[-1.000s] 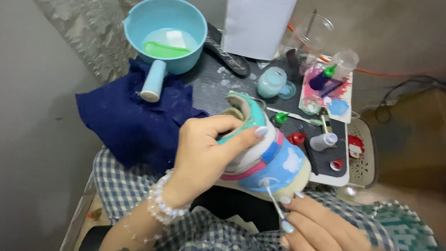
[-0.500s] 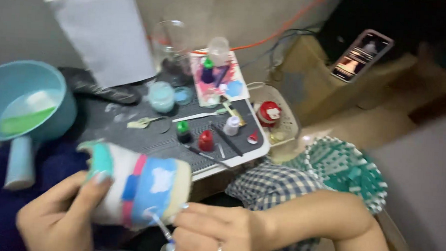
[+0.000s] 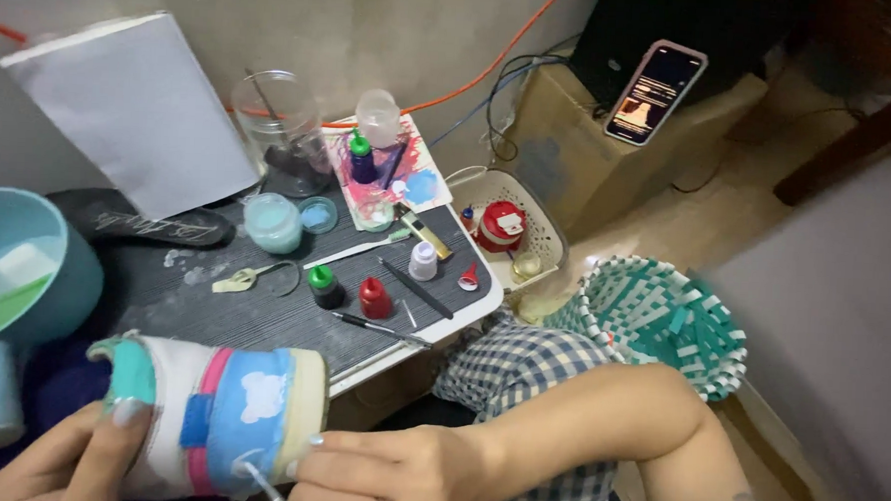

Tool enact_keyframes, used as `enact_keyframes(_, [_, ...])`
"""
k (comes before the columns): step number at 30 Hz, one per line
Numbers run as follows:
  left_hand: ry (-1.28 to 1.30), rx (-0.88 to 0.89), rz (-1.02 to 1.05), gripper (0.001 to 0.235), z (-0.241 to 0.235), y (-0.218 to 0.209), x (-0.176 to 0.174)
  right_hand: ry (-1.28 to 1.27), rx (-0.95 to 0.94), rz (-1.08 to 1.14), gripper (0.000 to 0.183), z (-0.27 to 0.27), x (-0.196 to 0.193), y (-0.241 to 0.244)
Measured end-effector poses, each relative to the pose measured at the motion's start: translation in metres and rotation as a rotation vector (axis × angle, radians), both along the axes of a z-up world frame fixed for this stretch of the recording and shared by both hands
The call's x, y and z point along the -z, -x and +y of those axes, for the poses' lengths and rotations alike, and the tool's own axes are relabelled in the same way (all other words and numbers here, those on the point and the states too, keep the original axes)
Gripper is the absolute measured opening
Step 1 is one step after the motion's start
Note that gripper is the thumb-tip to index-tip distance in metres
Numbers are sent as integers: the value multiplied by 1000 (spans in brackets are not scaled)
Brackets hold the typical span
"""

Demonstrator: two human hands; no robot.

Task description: The person paints white cloud designs onto the side of a high-top sneaker using a small paintbrush. They hold the shoe steady with one hand while applying white paint to the blue and pink sections of the shoe's upper.

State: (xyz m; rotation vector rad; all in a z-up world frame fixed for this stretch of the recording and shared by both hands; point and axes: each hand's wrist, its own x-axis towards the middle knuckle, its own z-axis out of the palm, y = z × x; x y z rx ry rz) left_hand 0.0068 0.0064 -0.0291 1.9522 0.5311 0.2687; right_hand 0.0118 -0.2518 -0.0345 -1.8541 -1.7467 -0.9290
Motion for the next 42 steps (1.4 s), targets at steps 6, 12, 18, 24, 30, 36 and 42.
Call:
enact_keyframes(6, [-14,44,-298,14,1,-3,9,-27,-136,27,13,-1,-12,-6])
enact_keyframes(12, [58,130,-368,20,-7,-4,-13,84,-122,-91,20,-3,-22,-7])
enact_keyframes(18, [111,204,-413,36,-7,-3,-28,190,0,-165,20,-7,-19,-1])
enact_keyframes(24, [188,248,-434,50,-8,-1,-32,248,235,135,28,-8,-21,15])
enact_keyframes(30, [172,231,-384,48,-7,-2,-31,256,181,15,23,-9,-19,13])
enact_keyframes(36, [176,225,-379,48,-8,-2,-31,297,247,91,23,-6,-23,14])
enact_keyframes(42, [168,232,-376,48,-7,-2,-30,194,168,5,22,-13,-15,9])
